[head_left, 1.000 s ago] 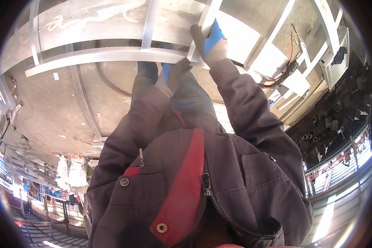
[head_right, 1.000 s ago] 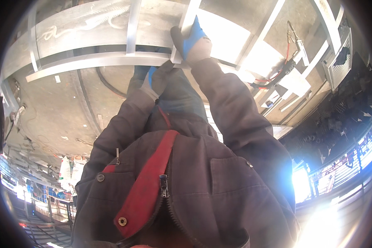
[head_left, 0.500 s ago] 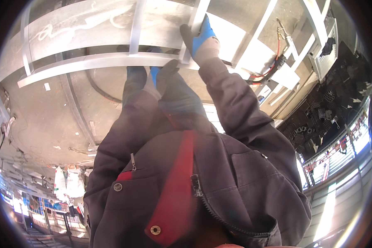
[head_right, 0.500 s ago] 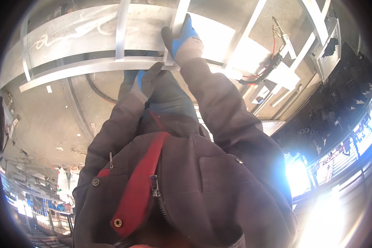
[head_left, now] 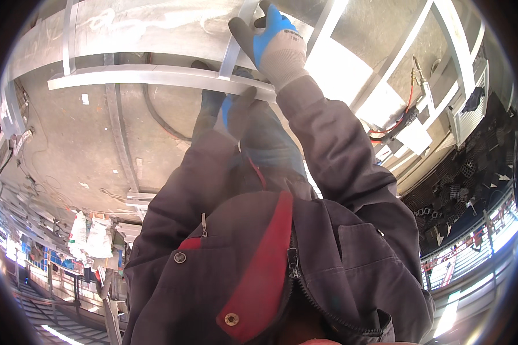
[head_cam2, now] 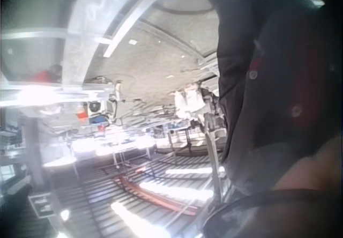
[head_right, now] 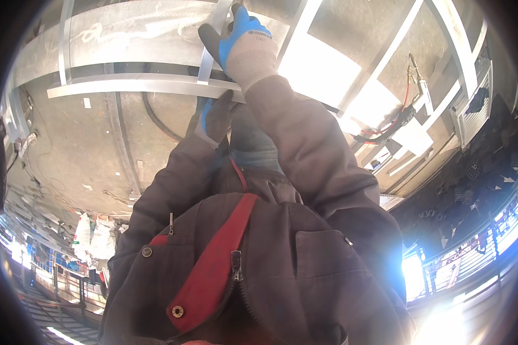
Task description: The person uses a pneumatic nail gun to fasten metal strips to a metal frame, then places additional metal strips across the frame to form a grid. The person repeatedly positions and secures the strips by hand.
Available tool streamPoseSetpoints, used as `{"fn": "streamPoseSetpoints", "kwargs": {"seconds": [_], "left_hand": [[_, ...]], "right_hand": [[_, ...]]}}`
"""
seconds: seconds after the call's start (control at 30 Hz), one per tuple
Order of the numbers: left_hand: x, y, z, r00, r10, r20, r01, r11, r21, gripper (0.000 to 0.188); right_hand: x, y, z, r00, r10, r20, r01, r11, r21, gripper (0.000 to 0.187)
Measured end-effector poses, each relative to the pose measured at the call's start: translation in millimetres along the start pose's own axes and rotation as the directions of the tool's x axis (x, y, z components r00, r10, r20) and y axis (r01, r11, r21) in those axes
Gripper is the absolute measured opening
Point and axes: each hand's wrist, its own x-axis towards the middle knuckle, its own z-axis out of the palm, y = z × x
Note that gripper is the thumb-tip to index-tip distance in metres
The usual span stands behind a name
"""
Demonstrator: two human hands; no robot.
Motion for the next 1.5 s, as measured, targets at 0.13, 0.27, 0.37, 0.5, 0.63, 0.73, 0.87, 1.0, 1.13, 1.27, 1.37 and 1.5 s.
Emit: {"fn": "streamPoseSetpoints", "kwargs": {"seconds": [0.13,0.27,0.37,0.5,0.63,0.73,0.87,1.0,1.13,1.27,1.37,1.5], "left_hand": [[6.4,0.1,-18.9,0.99,0.136,0.02,-0.136,0.991,-0.002,0.054],[6.9,1.6,-21.0,0.998,0.036,-0.054,-0.036,0.999,-0.014,0.058],[5.1,3.4,-17.0,0.998,0.022,-0.059,-0.026,0.997,-0.066,0.06],[3.3,6.0,-14.0,0.996,0.018,-0.088,-0.021,0.999,-0.038,0.057],[1.3,10.3,-12.5,0.995,-0.022,-0.1,0.016,0.998,-0.056,0.055],[-2.5,15.5,-9.9,0.994,-0.029,-0.108,0.025,0.999,-0.045,0.054],[-3.8,22.5,-6.0,0.993,0.032,-0.112,-0.037,0.998,-0.047,0.052],[-4.3,23.3,-5.4,0.993,0.012,-0.116,-0.021,0.997,-0.077,0.05],[-3.3,18.6,-6.8,0.991,0.034,-0.129,-0.039,0.999,-0.038,0.051],[0.2,15.7,-9.7,0.99,-0.087,-0.111,0.082,0.996,-0.042,0.053],[0.8,14.5,-11.8,0.993,-0.028,-0.111,0.028,1.0,-0.002,0.054],[1.0,13.1,-16.2,0.998,0.051,-0.031,-0.047,0.992,0.113,0.053]], "right_hand": [[16.3,-3.5,14.1,0.976,-0.16,-0.149,0.173,0.982,0.076,0.07],[29.9,1.5,22.2,0.988,-0.103,-0.116,0.12,0.982,0.146,0.061],[34.4,5.5,29.4,0.981,-0.129,-0.148,0.144,0.985,0.096,0.06],[35.8,7.4,33.7,0.986,-0.092,-0.139,0.102,0.993,0.064,0.063],[35.1,3.0,32.4,0.984,-0.096,-0.149,0.098,0.995,0.002,0.065],[31.1,-0.1,28.9,0.983,-0.108,-0.147,0.113,0.993,0.024,0.065],[29.1,-1.4,27.9,0.975,-0.139,-0.172,0.149,0.988,0.047,0.063],[33.9,1.7,31.5,0.977,-0.142,-0.162,0.141,0.99,-0.015,0.063],[33.6,4.0,32.1,0.972,-0.165,-0.166,0.164,0.986,-0.017,0.066],[18.2,5.2,14.4,0.963,-0.181,-0.198,0.168,0.982,-0.083,0.069],[-3.4,16.7,-11.7,0.951,-0.181,-0.252,0.178,0.983,-0.034,0.066],[-31.2,61.0,-39.5,0.914,-0.088,-0.395,0.198,0.949,0.245,0.06]]}}
